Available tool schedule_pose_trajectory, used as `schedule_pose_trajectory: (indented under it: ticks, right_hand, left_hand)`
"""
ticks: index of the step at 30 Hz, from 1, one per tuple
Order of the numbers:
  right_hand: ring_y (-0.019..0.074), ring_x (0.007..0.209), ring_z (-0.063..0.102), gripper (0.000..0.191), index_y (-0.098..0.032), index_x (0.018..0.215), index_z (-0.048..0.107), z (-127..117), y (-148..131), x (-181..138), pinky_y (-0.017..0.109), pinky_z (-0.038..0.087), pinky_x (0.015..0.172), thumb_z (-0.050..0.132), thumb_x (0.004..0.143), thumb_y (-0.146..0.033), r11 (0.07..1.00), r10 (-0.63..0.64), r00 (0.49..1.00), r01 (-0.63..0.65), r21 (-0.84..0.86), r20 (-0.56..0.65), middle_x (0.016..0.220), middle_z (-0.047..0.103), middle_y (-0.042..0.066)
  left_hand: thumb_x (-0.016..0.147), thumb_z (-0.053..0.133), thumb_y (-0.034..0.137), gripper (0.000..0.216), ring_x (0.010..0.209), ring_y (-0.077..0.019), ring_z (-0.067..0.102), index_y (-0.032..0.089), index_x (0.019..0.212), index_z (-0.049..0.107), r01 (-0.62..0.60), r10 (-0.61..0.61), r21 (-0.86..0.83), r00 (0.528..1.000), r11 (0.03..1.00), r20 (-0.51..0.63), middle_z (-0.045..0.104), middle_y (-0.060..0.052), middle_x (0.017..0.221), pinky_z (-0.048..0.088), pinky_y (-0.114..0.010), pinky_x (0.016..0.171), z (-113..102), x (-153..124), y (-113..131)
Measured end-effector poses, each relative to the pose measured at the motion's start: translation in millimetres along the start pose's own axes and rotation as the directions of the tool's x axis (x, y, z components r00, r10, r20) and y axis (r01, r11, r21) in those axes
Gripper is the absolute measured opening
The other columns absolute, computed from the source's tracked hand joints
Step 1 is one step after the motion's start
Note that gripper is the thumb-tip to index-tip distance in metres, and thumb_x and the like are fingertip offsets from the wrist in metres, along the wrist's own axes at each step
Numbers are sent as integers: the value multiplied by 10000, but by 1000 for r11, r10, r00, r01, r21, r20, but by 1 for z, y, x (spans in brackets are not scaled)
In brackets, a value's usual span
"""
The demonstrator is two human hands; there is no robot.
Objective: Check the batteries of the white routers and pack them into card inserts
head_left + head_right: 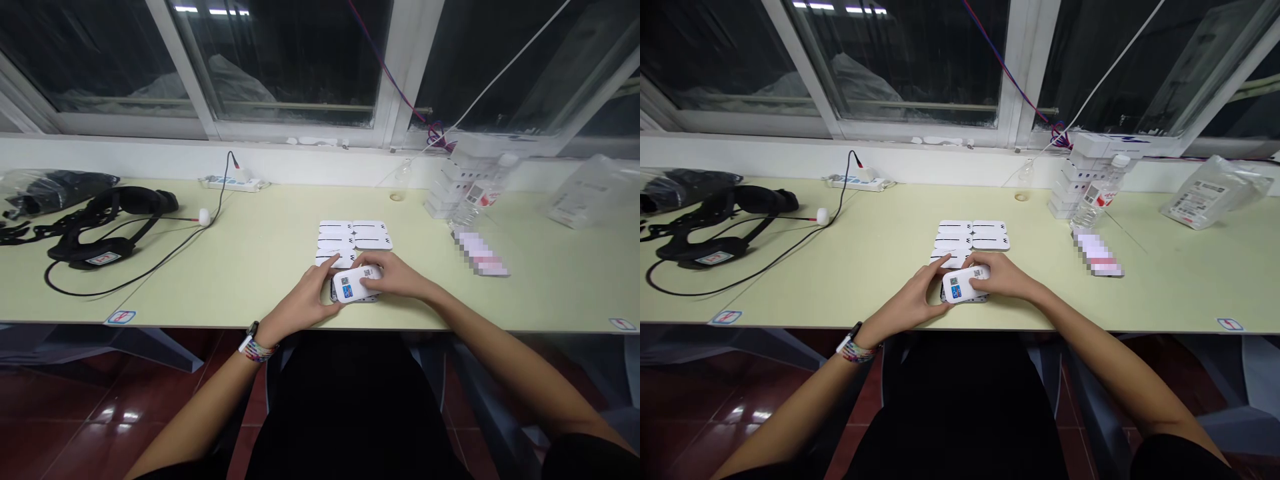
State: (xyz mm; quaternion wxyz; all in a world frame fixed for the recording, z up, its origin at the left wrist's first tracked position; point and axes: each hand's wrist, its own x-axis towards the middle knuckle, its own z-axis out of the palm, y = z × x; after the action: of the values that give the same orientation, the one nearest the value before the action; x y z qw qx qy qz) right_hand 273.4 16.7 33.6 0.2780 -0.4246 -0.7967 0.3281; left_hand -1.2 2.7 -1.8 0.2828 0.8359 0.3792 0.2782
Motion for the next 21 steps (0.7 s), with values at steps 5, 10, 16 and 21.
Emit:
schedule_pose_trajectory:
  ticks: [5, 10, 16, 21]
  right_hand:
    - [267, 989, 729, 229, -239, 1128, 775, 15, 10, -2, 415, 581, 874, 734, 903, -236, 985, -114, 986, 96, -141, -123, 1108, 805, 54]
    - [314, 1164, 715, 220, -247, 1205, 771, 16, 11, -12, 516, 611, 999, 724, 1001, -316, 930, -275, 951, 226, -289, -142, 1183, 754, 105]
    - [328, 1299, 691, 411, -278, 1373, 715, 17, 11, -39, 566, 620, 1090, 775, 967, -298, 908, -328, 939, 283, -310, -105, 1368, 716, 127]
    - [322, 1278, 703, 359, -300, 1329, 743, 25, 15, -49, 565, 649, 1063, 750, 972, -264, 919, -319, 933, 261, -296, -166, 1336, 711, 123]
  left_hand:
    - [941, 808, 326, 881, 1479, -382, 552, 341, 1712, 382, -4, 3, 38, 1000, 999, 10, 591, -124, 1582, 489, -573, 1221, -1, 0, 1]
    - [951, 767, 234, 556, 1432, -338, 584, 309, 1480, 612, -77, 77, 50, 997, 996, 11, 666, -84, 1463, 496, -547, 1222, -1, 3, 6]
    - [956, 773, 251, 547, 1424, -324, 589, 312, 1477, 619, -92, 92, 42, 996, 995, 1, 671, -72, 1450, 502, -536, 1220, -1, 3, 5]
    - [945, 762, 214, 546, 1430, -330, 592, 324, 1465, 637, -98, 98, 46, 995, 994, -3, 678, -68, 1454, 507, -543, 1218, -1, 3, 7]
